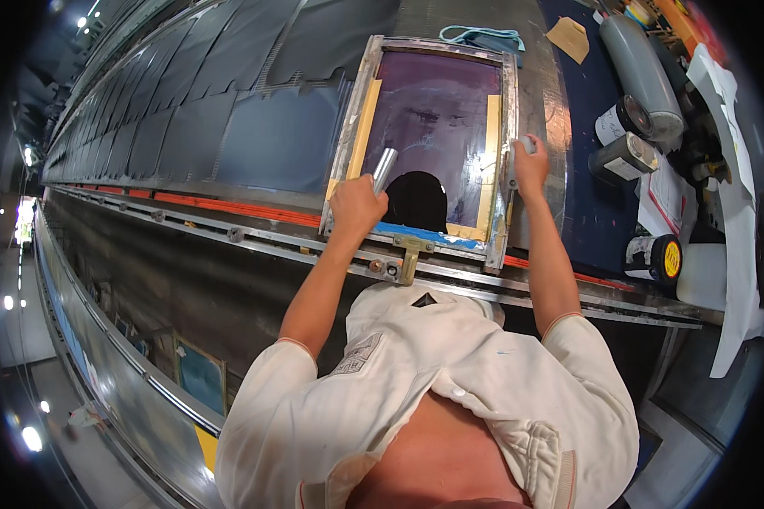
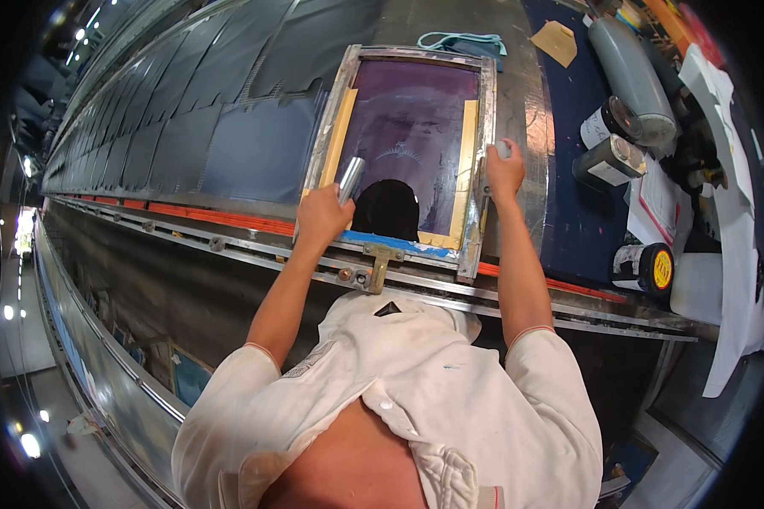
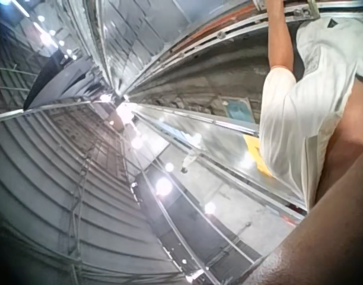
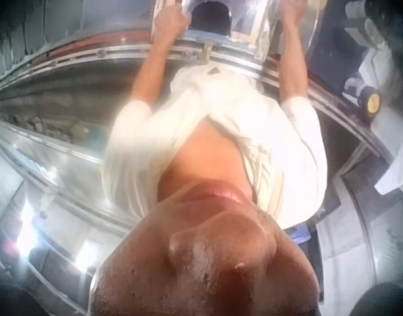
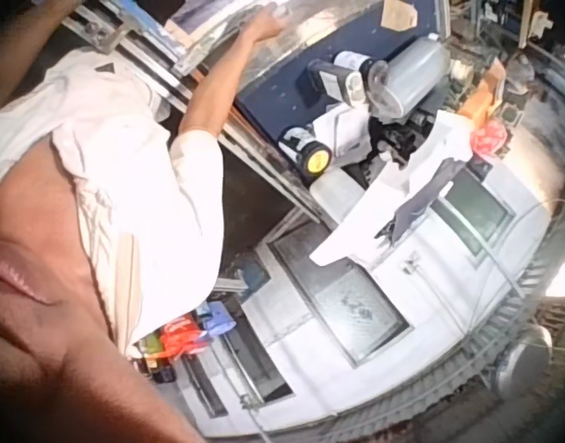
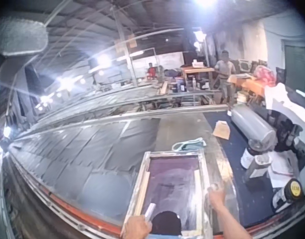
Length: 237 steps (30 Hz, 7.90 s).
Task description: The person performs screen printing by applying ink to a screen frame and using a squeegee to pull the ink across the mesh onto fabric laid on a conveyor. The person refills the ink and repeats the process on multiple fabric pieces.
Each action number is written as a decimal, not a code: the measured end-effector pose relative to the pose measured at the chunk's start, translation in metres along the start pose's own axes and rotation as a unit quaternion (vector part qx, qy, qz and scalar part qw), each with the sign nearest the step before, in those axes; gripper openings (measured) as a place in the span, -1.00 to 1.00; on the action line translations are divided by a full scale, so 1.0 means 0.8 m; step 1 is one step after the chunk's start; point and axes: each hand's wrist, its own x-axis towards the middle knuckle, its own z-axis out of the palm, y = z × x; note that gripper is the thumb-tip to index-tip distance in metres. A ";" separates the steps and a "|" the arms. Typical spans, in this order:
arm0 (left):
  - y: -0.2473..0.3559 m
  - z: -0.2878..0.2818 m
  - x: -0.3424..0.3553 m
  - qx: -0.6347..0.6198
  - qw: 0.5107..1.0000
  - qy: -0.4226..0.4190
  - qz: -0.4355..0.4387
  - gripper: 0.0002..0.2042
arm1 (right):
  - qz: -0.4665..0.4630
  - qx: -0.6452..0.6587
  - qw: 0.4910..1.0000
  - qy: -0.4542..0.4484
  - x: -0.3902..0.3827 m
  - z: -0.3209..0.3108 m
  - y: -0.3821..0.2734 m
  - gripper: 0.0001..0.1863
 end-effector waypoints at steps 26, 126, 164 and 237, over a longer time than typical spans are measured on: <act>0.038 0.042 0.041 0.054 0.883 -0.089 0.458 -0.66 | 0.012 0.008 1.000 -0.006 -0.014 -0.008 0.001 -0.44; -0.003 0.025 0.045 -0.071 0.904 -0.079 0.413 -0.63 | 0.102 0.073 0.990 -0.066 0.006 -0.006 -0.007 -0.66; 0.009 0.005 0.136 -0.140 0.891 -0.136 0.410 -0.64 | 0.018 -0.114 0.984 -0.137 0.016 -0.042 -0.041 -0.73; 0.050 0.059 0.276 -0.099 0.912 -0.083 0.388 -0.92 | -0.264 -0.257 0.836 -0.408 0.026 0.093 -0.180 -0.80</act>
